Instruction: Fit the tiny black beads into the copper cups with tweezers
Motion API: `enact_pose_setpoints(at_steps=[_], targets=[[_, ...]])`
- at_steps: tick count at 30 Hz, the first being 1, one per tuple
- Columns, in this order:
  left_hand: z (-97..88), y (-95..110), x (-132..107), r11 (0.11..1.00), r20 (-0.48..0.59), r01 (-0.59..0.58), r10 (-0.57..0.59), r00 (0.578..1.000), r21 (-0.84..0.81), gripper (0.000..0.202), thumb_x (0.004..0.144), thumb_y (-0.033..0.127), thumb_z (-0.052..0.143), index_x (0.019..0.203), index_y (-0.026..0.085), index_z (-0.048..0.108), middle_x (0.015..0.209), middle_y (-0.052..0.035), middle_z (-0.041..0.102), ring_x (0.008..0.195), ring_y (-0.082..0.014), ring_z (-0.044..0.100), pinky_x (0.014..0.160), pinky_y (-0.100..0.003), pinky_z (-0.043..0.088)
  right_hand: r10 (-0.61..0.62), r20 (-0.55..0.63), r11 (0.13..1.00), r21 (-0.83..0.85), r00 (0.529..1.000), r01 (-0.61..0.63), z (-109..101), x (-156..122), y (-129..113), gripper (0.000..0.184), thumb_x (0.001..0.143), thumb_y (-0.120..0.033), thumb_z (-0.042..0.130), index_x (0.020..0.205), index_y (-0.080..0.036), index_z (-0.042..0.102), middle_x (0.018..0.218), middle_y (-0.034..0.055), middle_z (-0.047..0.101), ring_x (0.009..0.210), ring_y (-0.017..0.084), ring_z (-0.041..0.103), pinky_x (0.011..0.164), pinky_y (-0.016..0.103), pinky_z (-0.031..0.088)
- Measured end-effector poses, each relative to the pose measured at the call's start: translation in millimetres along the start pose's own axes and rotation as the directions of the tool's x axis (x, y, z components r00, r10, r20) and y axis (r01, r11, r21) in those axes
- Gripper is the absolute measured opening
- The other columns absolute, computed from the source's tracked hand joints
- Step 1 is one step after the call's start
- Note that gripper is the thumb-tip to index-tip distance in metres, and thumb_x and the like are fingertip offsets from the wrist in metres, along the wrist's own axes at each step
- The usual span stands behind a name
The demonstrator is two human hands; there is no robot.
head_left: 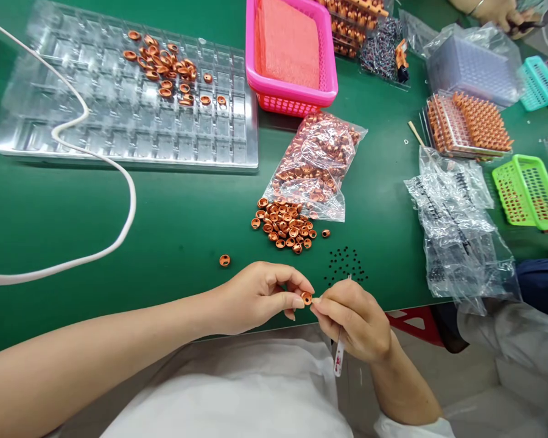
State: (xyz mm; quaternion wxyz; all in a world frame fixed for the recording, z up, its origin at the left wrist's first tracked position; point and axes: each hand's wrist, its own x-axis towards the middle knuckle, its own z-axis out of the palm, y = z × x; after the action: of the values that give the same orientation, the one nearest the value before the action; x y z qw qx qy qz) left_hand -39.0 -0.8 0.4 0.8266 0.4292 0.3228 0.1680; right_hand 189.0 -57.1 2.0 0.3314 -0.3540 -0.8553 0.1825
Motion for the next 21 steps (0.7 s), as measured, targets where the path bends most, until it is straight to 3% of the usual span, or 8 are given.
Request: enact_pose_setpoints(at_steps=[7, 13, 21], targets=[[-0.5, 2, -3, 0.985, 0.025, -0.040, 0.037, 0.999, 0.165, 0.016, 0.091, 0.024, 0.064, 0.098, 0.012, 0.072, 0.087, -0.0038, 0.071, 0.074, -0.0136, 0.068, 0.072, -0.026, 0.061, -0.122, 0.100, 0.989, -0.066, 0.987, 0.129, 0, -3, 2, 0.029, 0.094, -0.006, 0.056, 0.122, -0.006, 0.064, 0.091, 0.0109, 0.069, 0.080, 0.020, 0.062, 0.066, 0.036, 0.055], [0.1, 5, -6, 0.939, 0.023, -0.106, 0.105, 0.994, 0.327, 0.017, 0.093, 0.019, 0.059, 0.098, 0.012, 0.073, 0.089, -0.0057, 0.072, 0.072, -0.0130, 0.070, 0.067, -0.021, 0.056, -0.204, 0.131, 0.966, -0.136, 0.970, 0.221, -3, 7, -1, 0.026, 0.096, -0.005, 0.047, 0.113, -0.006, 0.067, 0.091, 0.0106, 0.067, 0.077, 0.019, 0.060, 0.063, 0.035, 0.053], [0.4, 1, -6, 0.916, 0.042, -0.141, 0.135, 0.990, 0.376, 0.017, 0.094, 0.017, 0.057, 0.097, 0.014, 0.073, 0.094, -0.0063, 0.073, 0.073, -0.0130, 0.072, 0.066, -0.020, 0.056, -0.188, 0.161, 0.976, -0.083, 0.969, 0.203, -2, 14, -5, 0.024, 0.092, -0.002, 0.050, 0.112, -0.004, 0.064, 0.082, 0.0095, 0.064, 0.072, 0.020, 0.059, 0.059, 0.034, 0.049]])
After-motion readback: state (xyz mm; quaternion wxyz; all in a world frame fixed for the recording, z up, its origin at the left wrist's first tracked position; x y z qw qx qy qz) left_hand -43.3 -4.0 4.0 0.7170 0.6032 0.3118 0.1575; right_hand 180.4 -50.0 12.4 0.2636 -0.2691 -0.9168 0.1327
